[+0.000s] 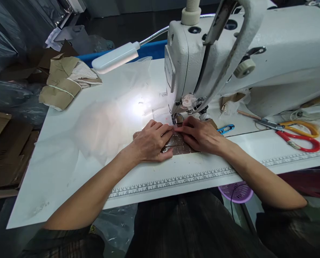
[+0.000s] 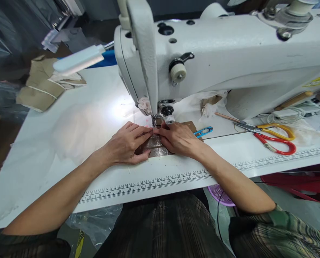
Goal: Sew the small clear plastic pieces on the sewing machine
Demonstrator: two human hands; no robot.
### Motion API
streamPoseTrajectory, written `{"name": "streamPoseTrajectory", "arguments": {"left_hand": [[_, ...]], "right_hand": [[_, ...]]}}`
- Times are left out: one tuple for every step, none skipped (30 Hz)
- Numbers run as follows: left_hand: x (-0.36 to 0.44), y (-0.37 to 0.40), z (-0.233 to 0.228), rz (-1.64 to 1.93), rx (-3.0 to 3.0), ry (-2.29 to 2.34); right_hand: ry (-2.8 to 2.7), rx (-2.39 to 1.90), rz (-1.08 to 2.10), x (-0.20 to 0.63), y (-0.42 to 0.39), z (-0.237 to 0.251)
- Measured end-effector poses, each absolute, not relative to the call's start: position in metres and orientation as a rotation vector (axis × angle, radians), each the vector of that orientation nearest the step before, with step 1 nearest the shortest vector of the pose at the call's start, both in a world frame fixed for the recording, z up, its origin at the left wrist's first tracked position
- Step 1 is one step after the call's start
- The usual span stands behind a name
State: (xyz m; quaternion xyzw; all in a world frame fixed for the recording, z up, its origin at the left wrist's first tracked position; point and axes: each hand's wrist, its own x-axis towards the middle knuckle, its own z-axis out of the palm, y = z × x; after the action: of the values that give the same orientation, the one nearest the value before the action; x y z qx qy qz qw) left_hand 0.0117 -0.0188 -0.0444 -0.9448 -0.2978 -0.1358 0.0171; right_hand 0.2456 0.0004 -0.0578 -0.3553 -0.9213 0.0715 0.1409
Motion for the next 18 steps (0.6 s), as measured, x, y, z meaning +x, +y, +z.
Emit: {"name": "streamPoseTrajectory", "arguments": {"left_hand": [[0.0117, -0.0181, -0.0448, -0.419, -2.933, -0.929], [0.0117, -0.0173, -0.0451, -0.416, -2.93, -0.934], [0.0118, -0.0167, -0.0453, -0.413, -2.927, -0.939], [0.0118, -0.0161, -0.0454, -0.409, -2.924, -0.946], [0.0119, -0.0155, -0.0455, -0.404, -2.92, -0.952], [0.012, -0.0151, -0.0455, -0.398, -2.915, -0.957], [0.0121, -0.0147, -0.0455, -0.392, -2.91, -0.962], [0.0122, -0.0144, -0.0455, -0.388, -2.905, -0.968], [0.0123, -0.0142, -0.0455, -0.385, -2.9, -0.976], [0.0124, -0.014, -0.0454, -0.38, -2.897, -0.986], [0.0126, -0.0137, -0.0453, -0.374, -2.896, -0.996], [0.0127, -0.0135, -0.0452, -0.367, -2.896, -1.007], [0.013, -0.0133, -0.0451, -0.363, -2.898, -1.019], [0.0132, -0.013, -0.0451, -0.361, -2.899, -1.032], [0.0135, -0.0127, -0.0451, -0.361, -2.9, -1.045], [0.0139, -0.0124, -0.0451, -0.363, -2.899, -1.06], [0.0142, -0.0122, -0.0451, -0.366, -2.896, -1.076], [0.0146, -0.0119, -0.0451, -0.365, -2.894, -1.089]], "right_hand": [[-2.656, -1.009, 0.214, 0.2461, 0.0002, -0.0584], [-2.654, -1.004, 0.214, 0.2465, 0.0, -0.0588], [-2.654, -1.009, 0.206, 0.2466, 0.0, -0.0591], [-2.655, -1.014, 0.194, 0.2467, 0.0, -0.0592], [-2.658, -1.013, 0.181, 0.2466, 0.0, -0.0592], [-2.661, -1.006, 0.17, 0.2464, 0.0001, -0.059], [-2.663, -0.997, 0.16, 0.2462, 0.0001, -0.0587], [-2.665, -0.99, 0.153, 0.2459, 0.0, -0.0582], [-2.668, -0.988, 0.147, 0.2455, -0.0002, -0.0576], [-2.671, -0.993, 0.141, 0.245, -0.0006, -0.0569], [-2.675, -1.001, 0.137, 0.2442, -0.0013, -0.0562], [-2.68, -1.012, 0.134, 0.2434, -0.0021, -0.0556], [-2.686, -1.021, 0.134, 0.2424, -0.0031, -0.055], [-2.692, -1.029, 0.136, 0.2413, -0.0041, -0.0546], [-2.695, -1.036, 0.139, 0.2402, -0.0052, -0.0544], [-2.695, -1.041, 0.145, 0.2392, -0.0063, -0.0543], [-2.693, -1.041, 0.155, 0.2386, -0.0071, -0.0543], [-2.686, -1.038, 0.171, 0.2384, -0.0078, -0.0543]]}}
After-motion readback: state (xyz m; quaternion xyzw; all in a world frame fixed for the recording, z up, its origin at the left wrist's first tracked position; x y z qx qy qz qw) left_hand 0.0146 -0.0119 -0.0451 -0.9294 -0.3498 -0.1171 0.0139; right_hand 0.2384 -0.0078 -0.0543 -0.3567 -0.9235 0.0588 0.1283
